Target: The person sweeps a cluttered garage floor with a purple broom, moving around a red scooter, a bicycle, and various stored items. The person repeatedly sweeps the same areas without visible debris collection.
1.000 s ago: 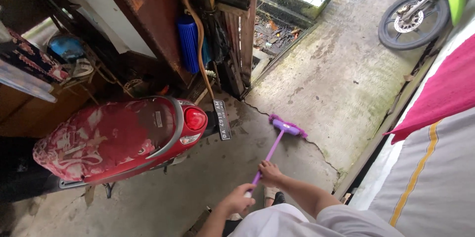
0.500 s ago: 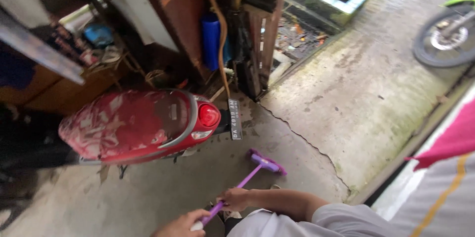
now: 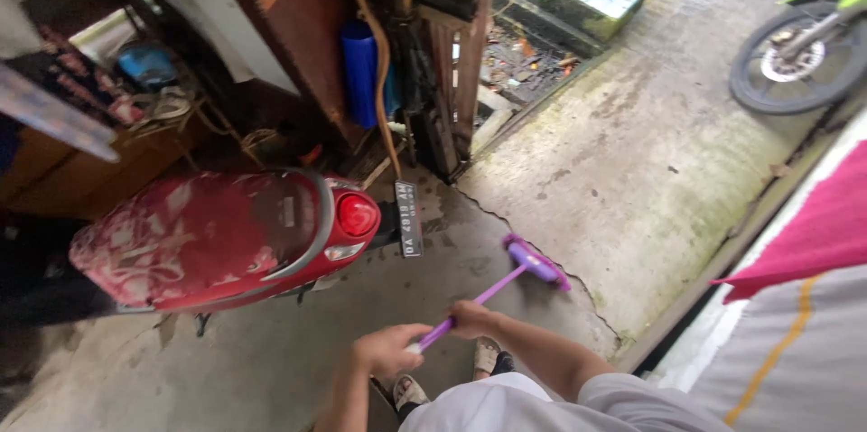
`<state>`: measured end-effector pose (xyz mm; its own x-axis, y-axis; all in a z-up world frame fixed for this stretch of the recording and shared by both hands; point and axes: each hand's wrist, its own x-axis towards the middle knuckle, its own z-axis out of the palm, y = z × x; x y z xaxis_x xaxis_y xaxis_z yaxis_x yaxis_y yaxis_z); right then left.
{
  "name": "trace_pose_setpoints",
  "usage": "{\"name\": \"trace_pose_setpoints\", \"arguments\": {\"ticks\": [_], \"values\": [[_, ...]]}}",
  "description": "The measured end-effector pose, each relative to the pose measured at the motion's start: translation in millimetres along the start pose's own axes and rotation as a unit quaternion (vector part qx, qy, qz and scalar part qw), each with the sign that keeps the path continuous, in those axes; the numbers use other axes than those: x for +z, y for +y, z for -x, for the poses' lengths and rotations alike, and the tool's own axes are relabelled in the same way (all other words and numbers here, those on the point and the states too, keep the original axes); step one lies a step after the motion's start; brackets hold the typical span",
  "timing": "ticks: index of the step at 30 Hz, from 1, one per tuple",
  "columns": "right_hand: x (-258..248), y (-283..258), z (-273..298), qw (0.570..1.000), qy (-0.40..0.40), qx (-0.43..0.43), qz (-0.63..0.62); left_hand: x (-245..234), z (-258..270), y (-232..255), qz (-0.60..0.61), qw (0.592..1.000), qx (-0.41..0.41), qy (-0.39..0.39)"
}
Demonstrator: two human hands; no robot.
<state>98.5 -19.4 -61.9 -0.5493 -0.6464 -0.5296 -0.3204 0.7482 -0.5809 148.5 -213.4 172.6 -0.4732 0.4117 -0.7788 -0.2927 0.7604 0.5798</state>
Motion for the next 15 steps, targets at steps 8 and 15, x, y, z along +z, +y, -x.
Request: {"name": "trace_pose_setpoints", "arguments": {"ticks": [8,15], "values": [[16,122,60,0.984,0.156,0.084,-0.011,43,-62,95,-0.172,0.984,0.040,-0.020],[19,97,67,0.985,0.107,0.136,0.008,48,-55,87,-0.189,0.980,0.027,-0.056]]}}
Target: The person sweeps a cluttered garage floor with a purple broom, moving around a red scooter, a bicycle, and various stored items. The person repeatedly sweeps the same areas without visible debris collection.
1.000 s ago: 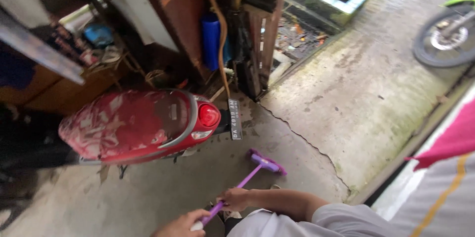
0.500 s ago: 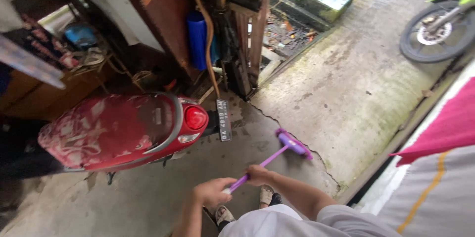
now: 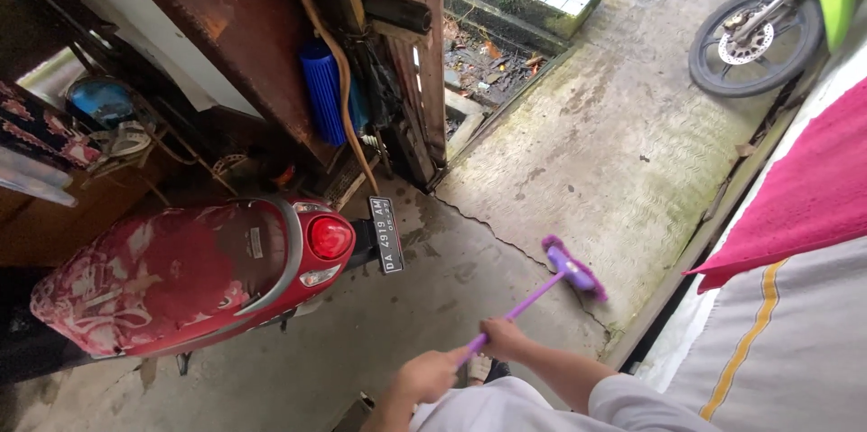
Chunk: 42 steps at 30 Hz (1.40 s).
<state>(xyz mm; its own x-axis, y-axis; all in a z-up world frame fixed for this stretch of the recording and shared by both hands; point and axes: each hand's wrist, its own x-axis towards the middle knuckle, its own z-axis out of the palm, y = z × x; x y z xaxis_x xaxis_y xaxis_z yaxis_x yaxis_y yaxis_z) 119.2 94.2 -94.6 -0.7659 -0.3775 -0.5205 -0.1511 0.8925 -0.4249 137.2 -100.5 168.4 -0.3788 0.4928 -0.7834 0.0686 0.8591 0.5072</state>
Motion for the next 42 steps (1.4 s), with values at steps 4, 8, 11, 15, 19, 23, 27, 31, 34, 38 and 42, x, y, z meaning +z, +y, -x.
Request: {"name": "trace_pose_setpoints", "arguments": {"ticks": [4,8,11,15,19,23,27,31,34,38,42], "values": [[-14,-65,-6,0.992,0.038,-0.121,-0.026,-13,42,-31,0.023,0.991,-0.111,0.077],[-38,-119,-9,0.972,-0.071,-0.204,-0.092,-36,93,-37,0.047,0.969,-0.178,0.165],[-97,-157,17,0.971,-0.173,-0.124,-0.112,-57,110,-25,0.058,0.970,-0.199,0.128],[-66,-121,-3,0.976,-0.154,-0.136,-0.068,-52,79,-36,0.048,0.980,-0.162,0.104],[-38,-61,-6,0.991,-0.059,-0.115,-0.034,-25,25,-42,0.037,0.984,-0.081,0.151],[-20,-5,20,0.990,0.007,-0.136,-0.028,4,-6,-13,0.020,0.996,-0.025,0.080],[-10,-5,34,0.986,0.034,-0.159,-0.045,0,8,-2,0.016,0.999,0.024,-0.016],[0,-37,29,0.997,0.000,-0.068,-0.047,25,4,-48,-0.001,0.999,0.028,0.039],[6,-70,22,0.997,-0.059,-0.044,-0.014,30,27,-74,0.003,0.998,0.018,0.058],[23,-128,11,0.992,-0.086,-0.093,0.003,29,91,-100,0.006,0.996,-0.033,0.077],[57,-210,-9,0.985,-0.097,-0.143,0.002,31,160,-148,0.047,0.995,-0.062,0.069]]}}
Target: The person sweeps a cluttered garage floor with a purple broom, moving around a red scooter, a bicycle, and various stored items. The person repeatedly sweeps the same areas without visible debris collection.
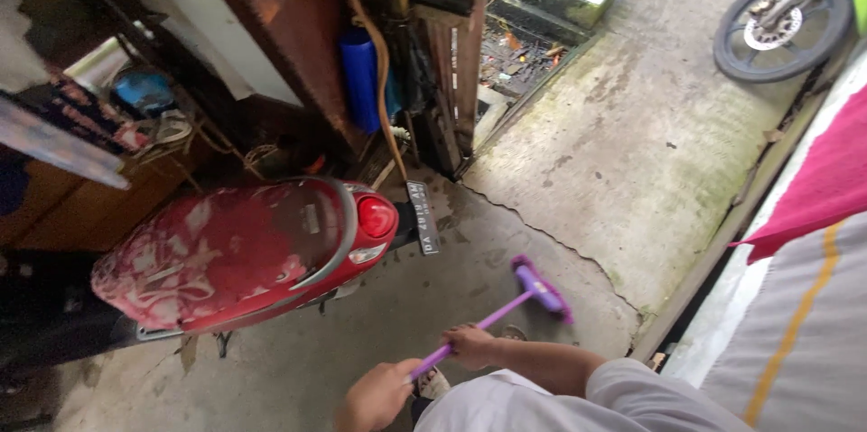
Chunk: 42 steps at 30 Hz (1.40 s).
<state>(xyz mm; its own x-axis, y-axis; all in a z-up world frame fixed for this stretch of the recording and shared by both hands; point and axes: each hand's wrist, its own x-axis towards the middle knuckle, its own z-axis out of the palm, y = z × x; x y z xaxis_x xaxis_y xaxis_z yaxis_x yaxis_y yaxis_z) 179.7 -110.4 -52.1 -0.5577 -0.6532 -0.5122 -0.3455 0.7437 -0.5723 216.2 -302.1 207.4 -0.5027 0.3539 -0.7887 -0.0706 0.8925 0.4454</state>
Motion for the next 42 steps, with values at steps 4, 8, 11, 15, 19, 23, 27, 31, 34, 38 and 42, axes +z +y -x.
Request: {"name": "trace_pose_setpoints", "arguments": {"ticks": [4,8,11,15,19,23,27,31,34,38,42], "values": [[18,-76,-42,0.977,0.079,-0.200,0.002,-19,71,-34,-0.006,0.993,-0.118,0.017],[-23,-169,-43,0.978,-0.108,-0.176,-0.041,-32,103,-77,0.012,0.980,-0.189,-0.067],[-39,-201,-50,0.982,-0.127,-0.135,-0.039,-28,109,-122,0.057,0.986,-0.156,-0.010],[-11,-189,-68,0.990,-0.082,-0.094,-0.066,-21,86,-160,0.048,0.990,-0.124,-0.052],[8,-140,-65,0.997,-0.069,-0.008,-0.043,31,18,-185,0.117,0.993,-0.024,0.007],[94,-11,-75,0.990,0.112,0.048,0.073,82,-54,-161,0.198,0.969,0.145,0.023],[68,-24,-27,0.975,0.030,0.217,0.028,91,-69,-115,0.206,0.977,0.055,-0.010],[67,-30,-37,0.977,0.041,0.207,0.038,85,-68,-122,0.203,0.978,0.045,0.016],[105,-31,-79,0.990,0.137,0.035,0.026,86,-58,-167,0.226,0.970,0.055,0.075],[67,-127,-74,0.974,0.131,-0.166,-0.075,12,76,-138,0.119,0.983,-0.114,0.084],[1,-207,-48,0.983,-0.058,-0.153,-0.081,-8,120,-148,0.082,0.989,-0.105,0.068]]}}
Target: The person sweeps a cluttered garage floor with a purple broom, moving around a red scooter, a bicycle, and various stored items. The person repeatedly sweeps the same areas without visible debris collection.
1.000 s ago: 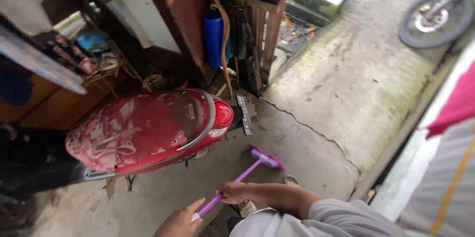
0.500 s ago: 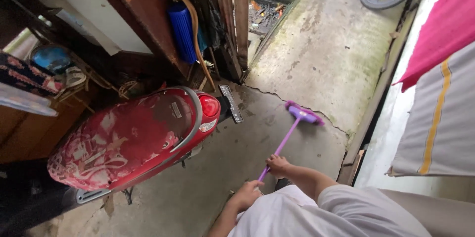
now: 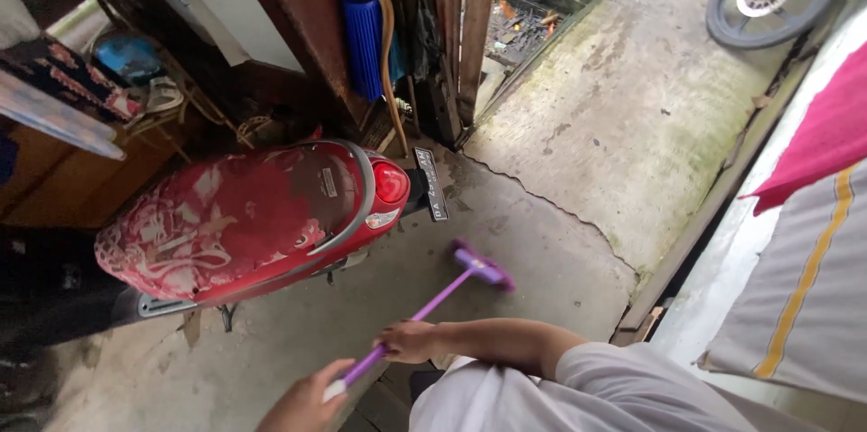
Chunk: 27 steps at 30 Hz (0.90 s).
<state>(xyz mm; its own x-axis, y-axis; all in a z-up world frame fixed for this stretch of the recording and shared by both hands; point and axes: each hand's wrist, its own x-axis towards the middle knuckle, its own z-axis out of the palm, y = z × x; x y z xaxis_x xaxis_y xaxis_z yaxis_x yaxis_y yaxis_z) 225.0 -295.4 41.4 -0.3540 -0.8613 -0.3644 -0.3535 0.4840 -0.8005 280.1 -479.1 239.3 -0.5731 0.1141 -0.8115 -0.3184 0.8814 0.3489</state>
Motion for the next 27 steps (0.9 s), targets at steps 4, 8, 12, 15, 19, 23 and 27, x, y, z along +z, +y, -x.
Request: {"name": "trace_pose_setpoints", "arguments": {"ticks": [4,8,12,15,19,23,27], "values": [[-14,-11,9,0.996,-0.052,-0.042,0.059,-11,15,23,0.049,0.990,-0.090,-0.095],[-10,22,28,0.995,-0.035,0.008,0.090,10,6,52,0.106,0.988,-0.077,-0.085],[9,122,56,0.961,-0.063,-0.023,0.270,81,-61,71,0.216,0.975,-0.041,-0.043],[22,205,93,0.945,-0.003,-0.045,0.325,125,-107,104,0.305,0.951,0.017,-0.052],[25,262,140,0.945,0.103,0.109,0.290,158,-132,149,0.162,0.982,0.084,-0.049],[18,244,170,0.948,0.083,0.218,0.218,172,-130,166,0.172,0.977,0.091,-0.091],[33,230,156,0.962,0.102,0.183,0.178,155,-85,165,0.129,0.989,0.058,-0.050]]}}
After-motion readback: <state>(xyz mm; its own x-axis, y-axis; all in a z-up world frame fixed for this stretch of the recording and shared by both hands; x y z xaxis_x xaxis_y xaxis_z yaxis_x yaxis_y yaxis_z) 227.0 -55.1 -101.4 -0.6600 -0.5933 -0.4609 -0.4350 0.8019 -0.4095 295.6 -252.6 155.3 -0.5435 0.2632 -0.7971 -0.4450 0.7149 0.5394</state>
